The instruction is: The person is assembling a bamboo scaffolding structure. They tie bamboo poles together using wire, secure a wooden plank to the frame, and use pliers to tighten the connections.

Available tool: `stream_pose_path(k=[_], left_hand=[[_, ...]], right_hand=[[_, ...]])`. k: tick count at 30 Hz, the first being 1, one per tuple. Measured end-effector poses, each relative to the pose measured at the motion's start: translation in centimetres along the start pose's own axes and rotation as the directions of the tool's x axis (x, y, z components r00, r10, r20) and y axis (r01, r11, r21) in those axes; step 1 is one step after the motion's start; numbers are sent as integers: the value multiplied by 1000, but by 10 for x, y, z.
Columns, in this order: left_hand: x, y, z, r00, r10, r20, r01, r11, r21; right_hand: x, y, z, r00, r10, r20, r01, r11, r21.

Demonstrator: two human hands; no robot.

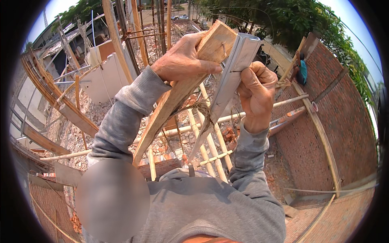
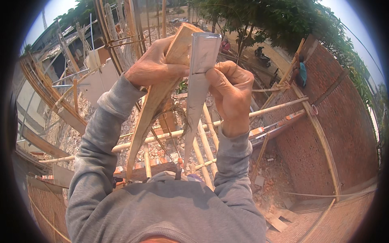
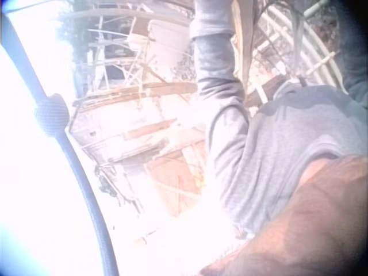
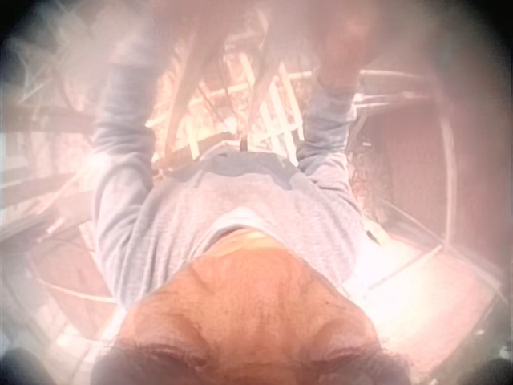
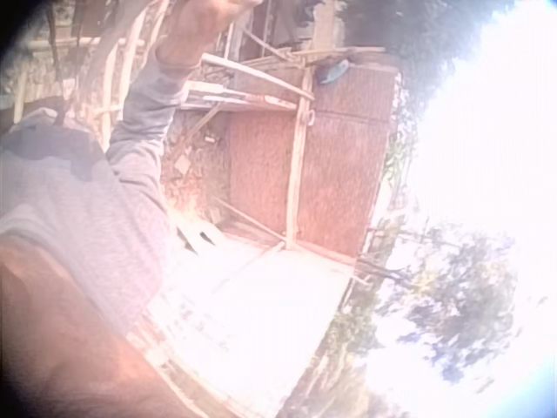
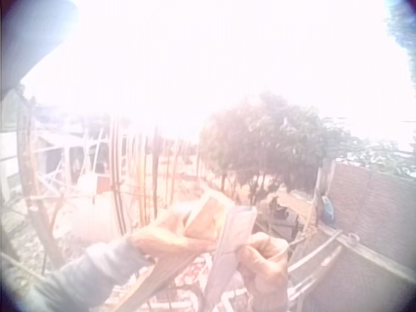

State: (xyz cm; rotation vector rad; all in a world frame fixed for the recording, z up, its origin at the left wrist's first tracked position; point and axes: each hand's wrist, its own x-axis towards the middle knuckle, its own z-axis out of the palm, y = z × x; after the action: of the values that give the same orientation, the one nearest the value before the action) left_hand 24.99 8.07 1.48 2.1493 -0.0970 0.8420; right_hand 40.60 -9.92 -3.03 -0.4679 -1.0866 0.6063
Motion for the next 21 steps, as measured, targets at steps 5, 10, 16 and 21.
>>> stream_pose_path(k=[5, 10, 16, 21], left_hand=[[3, 3, 7, 999, -24, 41, 26, 999, -45], [5, 9, 18, 1000, -12, 26, 13, 1000, -28], [6, 16, 19, 999, 23, 46, -21, 999, -32], [5, 15, 20, 995, 49, 86, -44, 997, -62]], right_hand=[[-3, -5, 11, 1000, -5, 9, 5, 1000, -23], [-3, -10, 18, 1000, -2, -1, 2, 989, -147], [-5, -13, 29, 997, -75, -22, 60, 910, -411], [-4, -13, 38, 994, -83, -69, 41, 881, -472]])
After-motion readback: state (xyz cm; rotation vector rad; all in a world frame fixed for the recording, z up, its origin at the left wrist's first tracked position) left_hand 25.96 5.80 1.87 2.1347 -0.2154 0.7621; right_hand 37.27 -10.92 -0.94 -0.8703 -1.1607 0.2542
